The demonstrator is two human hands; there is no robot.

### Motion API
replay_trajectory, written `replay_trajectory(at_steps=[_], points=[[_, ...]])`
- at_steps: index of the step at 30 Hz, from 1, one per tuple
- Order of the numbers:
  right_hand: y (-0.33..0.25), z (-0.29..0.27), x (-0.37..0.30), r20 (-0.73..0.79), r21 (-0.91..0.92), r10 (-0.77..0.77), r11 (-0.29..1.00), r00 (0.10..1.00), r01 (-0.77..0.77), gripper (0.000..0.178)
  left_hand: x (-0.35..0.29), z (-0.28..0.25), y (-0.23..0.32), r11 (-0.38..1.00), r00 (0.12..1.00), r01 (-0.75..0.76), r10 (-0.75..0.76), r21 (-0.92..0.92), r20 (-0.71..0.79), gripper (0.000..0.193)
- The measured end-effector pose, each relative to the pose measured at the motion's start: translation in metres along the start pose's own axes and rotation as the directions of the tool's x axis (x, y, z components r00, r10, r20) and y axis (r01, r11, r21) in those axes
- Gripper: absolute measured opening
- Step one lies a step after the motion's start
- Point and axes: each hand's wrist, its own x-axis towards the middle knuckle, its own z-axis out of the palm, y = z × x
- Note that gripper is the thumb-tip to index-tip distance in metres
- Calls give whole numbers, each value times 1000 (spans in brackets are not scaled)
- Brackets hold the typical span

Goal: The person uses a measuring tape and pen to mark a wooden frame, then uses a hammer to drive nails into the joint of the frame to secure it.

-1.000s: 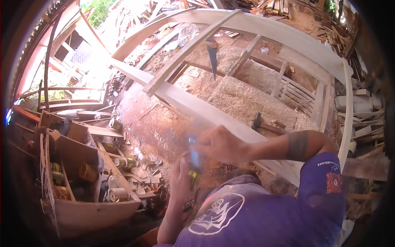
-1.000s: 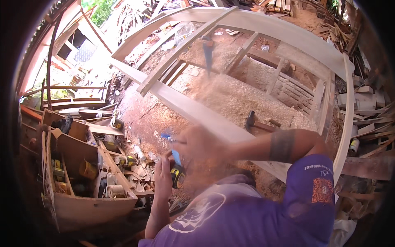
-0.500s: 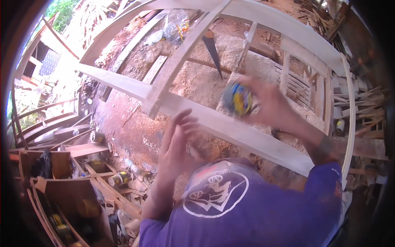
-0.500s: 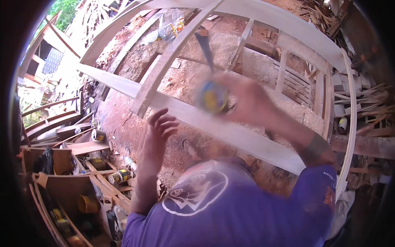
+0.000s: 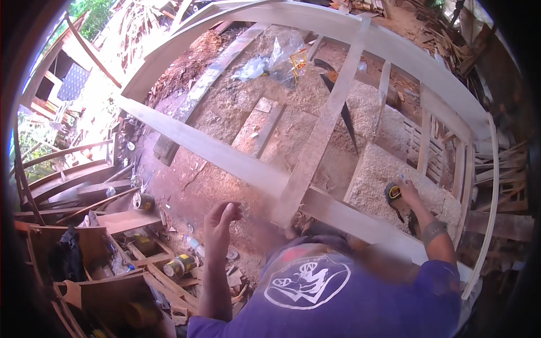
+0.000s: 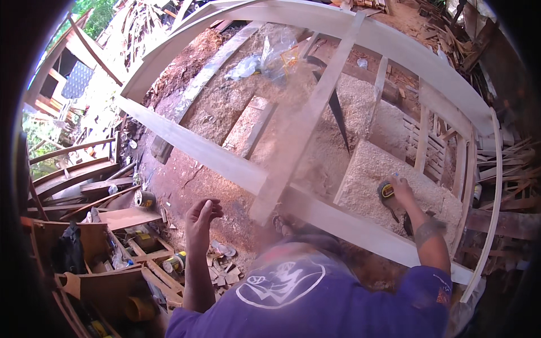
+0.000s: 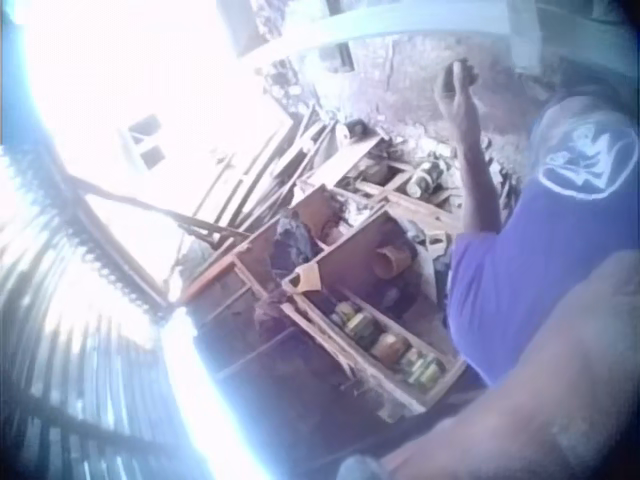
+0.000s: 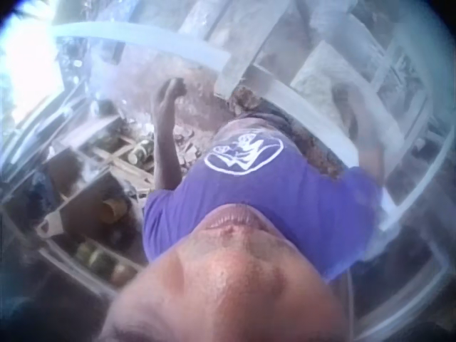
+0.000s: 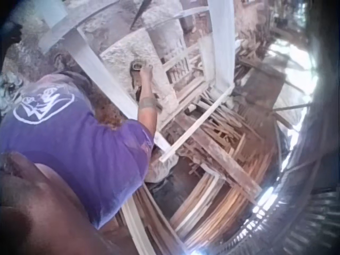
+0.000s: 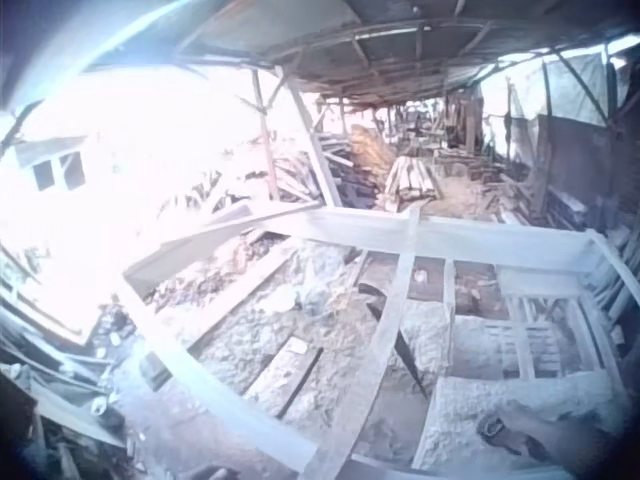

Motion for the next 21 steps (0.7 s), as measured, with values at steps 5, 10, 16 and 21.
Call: replay_trajectory(at_steps=[5,10,16,21], points=[[86,29,16,-48,-36,286,957,957,-288,61,51,-7,8,999,999,-41,41,17,14,29],[23,-3,-2,-24,-228,125,965,992,-127,49,165,5,63,940,926,-254,169,225,338,29],[-109,-78,-89,-132,149,66,988,989,-46,37,410,40,52,757,793,-406,14,512,609,29],[-224,-44,-196,-276,249,107,968,955,-36,30,599,62,15,676,882,-383,65,629,468,25]])
